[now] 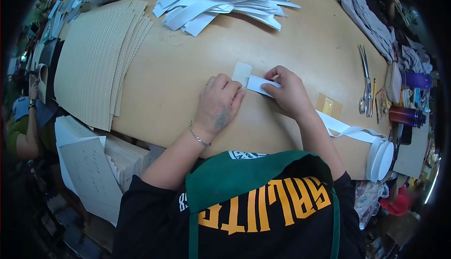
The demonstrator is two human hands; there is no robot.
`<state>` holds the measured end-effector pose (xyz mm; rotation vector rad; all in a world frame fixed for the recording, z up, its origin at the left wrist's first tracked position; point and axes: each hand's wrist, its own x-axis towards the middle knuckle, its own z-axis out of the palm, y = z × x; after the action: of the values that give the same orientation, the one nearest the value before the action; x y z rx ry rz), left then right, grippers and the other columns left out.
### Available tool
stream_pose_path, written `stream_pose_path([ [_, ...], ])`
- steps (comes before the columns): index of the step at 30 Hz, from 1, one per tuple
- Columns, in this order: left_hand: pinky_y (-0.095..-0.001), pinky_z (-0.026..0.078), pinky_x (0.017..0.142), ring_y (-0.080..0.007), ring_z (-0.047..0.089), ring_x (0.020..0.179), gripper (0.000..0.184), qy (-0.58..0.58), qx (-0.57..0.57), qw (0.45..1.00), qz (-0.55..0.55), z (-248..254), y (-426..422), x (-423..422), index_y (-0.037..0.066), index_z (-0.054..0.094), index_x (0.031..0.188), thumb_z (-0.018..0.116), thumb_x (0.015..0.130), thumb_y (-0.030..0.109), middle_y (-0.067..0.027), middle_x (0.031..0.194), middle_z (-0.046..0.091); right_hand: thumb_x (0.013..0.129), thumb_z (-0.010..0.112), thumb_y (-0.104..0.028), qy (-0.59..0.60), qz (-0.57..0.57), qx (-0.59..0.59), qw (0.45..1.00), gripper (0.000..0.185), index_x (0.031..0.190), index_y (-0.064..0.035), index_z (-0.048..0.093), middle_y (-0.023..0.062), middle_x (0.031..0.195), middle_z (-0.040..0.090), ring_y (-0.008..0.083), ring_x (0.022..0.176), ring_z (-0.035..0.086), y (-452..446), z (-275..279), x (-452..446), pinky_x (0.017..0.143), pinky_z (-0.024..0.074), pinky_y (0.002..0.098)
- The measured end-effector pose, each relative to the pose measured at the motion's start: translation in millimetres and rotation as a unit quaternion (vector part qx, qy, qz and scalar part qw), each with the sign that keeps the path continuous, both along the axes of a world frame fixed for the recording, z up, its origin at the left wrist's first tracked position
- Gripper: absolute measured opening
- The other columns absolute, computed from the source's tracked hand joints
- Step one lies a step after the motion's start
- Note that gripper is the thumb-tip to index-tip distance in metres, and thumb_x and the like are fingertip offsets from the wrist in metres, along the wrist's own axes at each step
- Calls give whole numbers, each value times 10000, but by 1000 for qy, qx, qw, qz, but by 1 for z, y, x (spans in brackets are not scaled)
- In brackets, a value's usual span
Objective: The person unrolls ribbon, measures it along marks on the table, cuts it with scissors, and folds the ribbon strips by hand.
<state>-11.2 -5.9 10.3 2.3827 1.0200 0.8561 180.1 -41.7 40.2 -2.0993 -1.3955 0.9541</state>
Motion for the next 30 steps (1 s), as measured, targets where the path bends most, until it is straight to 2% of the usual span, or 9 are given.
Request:
stream_pose_path([
  [3,-376,436,733,-264,535,811,187,18,-16,1000,-6,6,2,9,44,634,875,720,741,141,-82,842,544,788,668,-170,-31,0,-26,999,222,924,1,632,196,871,666,341,858,644,1,6,-4,790,494,393],
  [8,-358,439,715,-250,538,813,178,10,-27,1000,-5,-1,10,17,62,639,861,726,740,159,-68,848,545,773,665,-150,-74,10,0,997,200,904,-2,639,203,846,659,356,822,638,3,5,-4,764,499,405],
  [18,-358,432,699,-224,541,801,137,30,-17,999,8,-1,11,20,83,644,835,720,751,161,-39,844,551,757,671,-152,-76,-3,35,996,221,924,-7,660,206,828,641,342,790,618,2,-1,-1,740,497,403],
  [30,-350,432,658,-236,536,760,133,19,-18,1000,3,-1,12,20,67,642,803,733,728,128,-51,808,544,750,676,-132,-77,9,47,996,214,931,-19,677,180,802,627,311,781,600,2,4,-2,724,491,381],
])
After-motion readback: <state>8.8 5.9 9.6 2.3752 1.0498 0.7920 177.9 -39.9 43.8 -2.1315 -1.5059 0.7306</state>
